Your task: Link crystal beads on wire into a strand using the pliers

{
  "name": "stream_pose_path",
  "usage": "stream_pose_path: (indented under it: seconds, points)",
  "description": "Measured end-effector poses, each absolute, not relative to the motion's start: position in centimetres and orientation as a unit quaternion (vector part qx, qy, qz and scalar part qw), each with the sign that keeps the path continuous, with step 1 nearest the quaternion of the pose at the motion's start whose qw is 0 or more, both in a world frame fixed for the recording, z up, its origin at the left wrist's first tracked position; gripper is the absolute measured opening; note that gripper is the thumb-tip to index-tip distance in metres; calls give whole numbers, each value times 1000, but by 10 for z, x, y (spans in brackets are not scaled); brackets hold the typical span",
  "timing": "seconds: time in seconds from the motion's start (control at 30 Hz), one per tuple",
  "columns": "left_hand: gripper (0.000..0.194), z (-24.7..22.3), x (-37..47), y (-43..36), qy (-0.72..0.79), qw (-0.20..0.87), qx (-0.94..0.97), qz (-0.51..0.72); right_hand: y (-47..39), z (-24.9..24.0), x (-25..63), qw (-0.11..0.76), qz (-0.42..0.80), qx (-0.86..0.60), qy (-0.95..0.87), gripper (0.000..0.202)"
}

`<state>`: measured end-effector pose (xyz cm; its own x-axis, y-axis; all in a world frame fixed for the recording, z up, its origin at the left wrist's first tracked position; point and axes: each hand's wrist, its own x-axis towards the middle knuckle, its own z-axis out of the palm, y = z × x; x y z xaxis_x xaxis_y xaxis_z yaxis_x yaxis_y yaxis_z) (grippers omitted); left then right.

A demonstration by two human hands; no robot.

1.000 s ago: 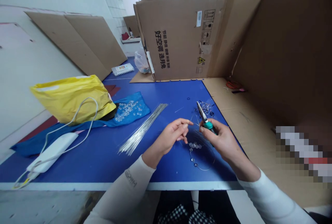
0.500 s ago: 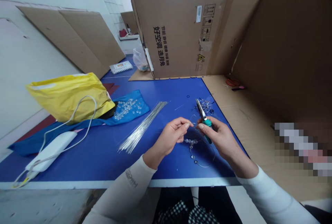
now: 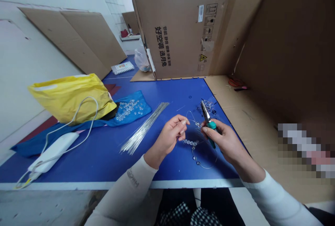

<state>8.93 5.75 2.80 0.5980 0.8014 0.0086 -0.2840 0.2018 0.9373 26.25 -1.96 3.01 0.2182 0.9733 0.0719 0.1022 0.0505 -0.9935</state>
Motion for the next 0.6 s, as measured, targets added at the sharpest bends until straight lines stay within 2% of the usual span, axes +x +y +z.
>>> stream_pose_path:
  seconds: [0.2,0.3,0.6]
  points:
    - [19,28,89,56,244,748,526,322,-18,34,262,537,387,-560,-499,18]
    - [26,27,89,56,254,737,546,306,-18,35,261,523,380,-562,-517,16]
    - [24,23,91,54,292,672,581,353,-18,42,253,463,362,-569,-575,15]
